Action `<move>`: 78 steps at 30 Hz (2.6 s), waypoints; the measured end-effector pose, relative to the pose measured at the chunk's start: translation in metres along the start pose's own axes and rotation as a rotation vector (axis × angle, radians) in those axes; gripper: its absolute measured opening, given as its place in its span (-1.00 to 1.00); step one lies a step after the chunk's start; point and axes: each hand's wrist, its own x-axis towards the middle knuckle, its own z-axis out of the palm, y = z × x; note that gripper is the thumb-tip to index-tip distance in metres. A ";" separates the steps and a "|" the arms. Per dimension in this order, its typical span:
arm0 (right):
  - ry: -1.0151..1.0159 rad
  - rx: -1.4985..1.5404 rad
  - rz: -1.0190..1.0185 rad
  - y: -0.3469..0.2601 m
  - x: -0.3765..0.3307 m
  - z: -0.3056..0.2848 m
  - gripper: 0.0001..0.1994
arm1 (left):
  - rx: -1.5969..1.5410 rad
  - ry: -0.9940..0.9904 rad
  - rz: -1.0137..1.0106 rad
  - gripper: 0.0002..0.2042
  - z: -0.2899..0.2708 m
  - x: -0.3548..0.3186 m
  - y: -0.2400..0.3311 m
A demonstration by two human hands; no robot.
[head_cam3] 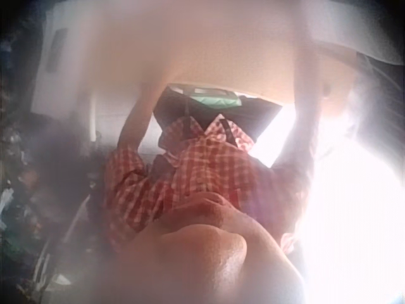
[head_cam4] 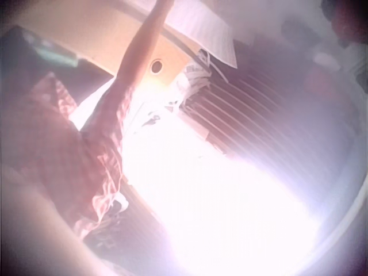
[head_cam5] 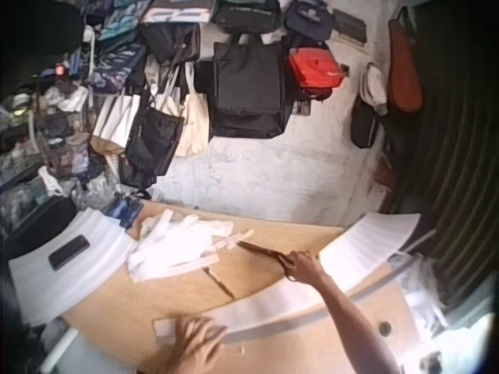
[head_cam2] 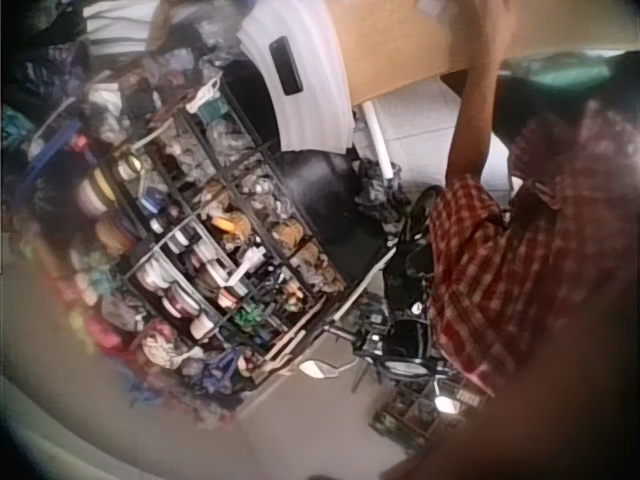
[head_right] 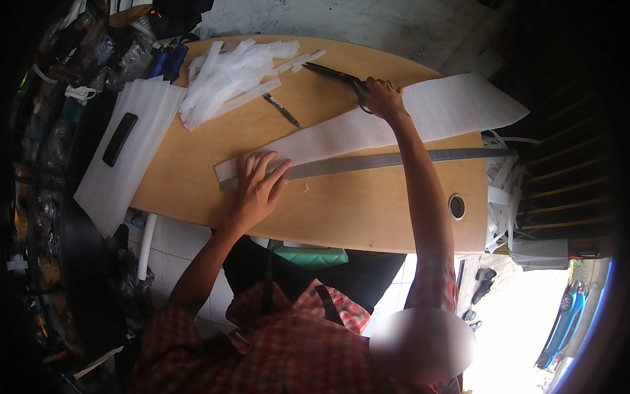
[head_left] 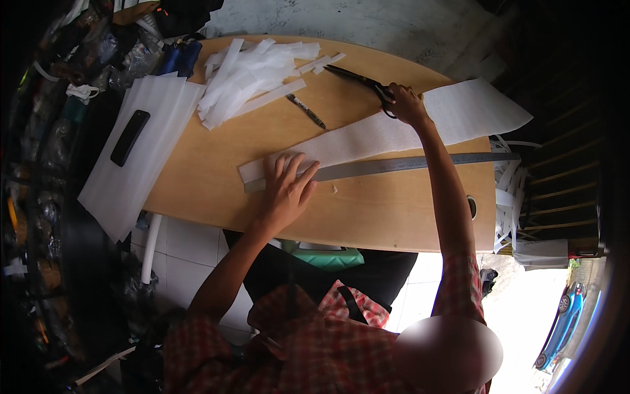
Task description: The person cuts white foam sheets into strips and rectangles using scissors. They measure and mark the foam with a ruler and pen, then cut along the lines. Cut pieces are set aside on the table.
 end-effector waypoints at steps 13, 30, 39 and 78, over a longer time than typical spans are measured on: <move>0.321 0.152 0.077 0.024 -0.028 0.043 -0.43 | 0.050 0.060 -0.021 -0.67 0.006 -0.002 0.003; 0.161 -0.101 0.171 0.033 -0.095 0.032 -0.48 | 0.043 0.065 -0.018 -0.66 0.007 0.000 0.002; 0.314 0.120 -0.324 -0.059 -0.127 0.015 -0.65 | 0.115 -0.012 -0.004 -0.63 0.008 -0.001 0.002; 0.277 1.067 0.043 -0.116 -0.145 0.034 -0.69 | 0.059 -0.068 0.092 -0.51 0.022 0.018 0.012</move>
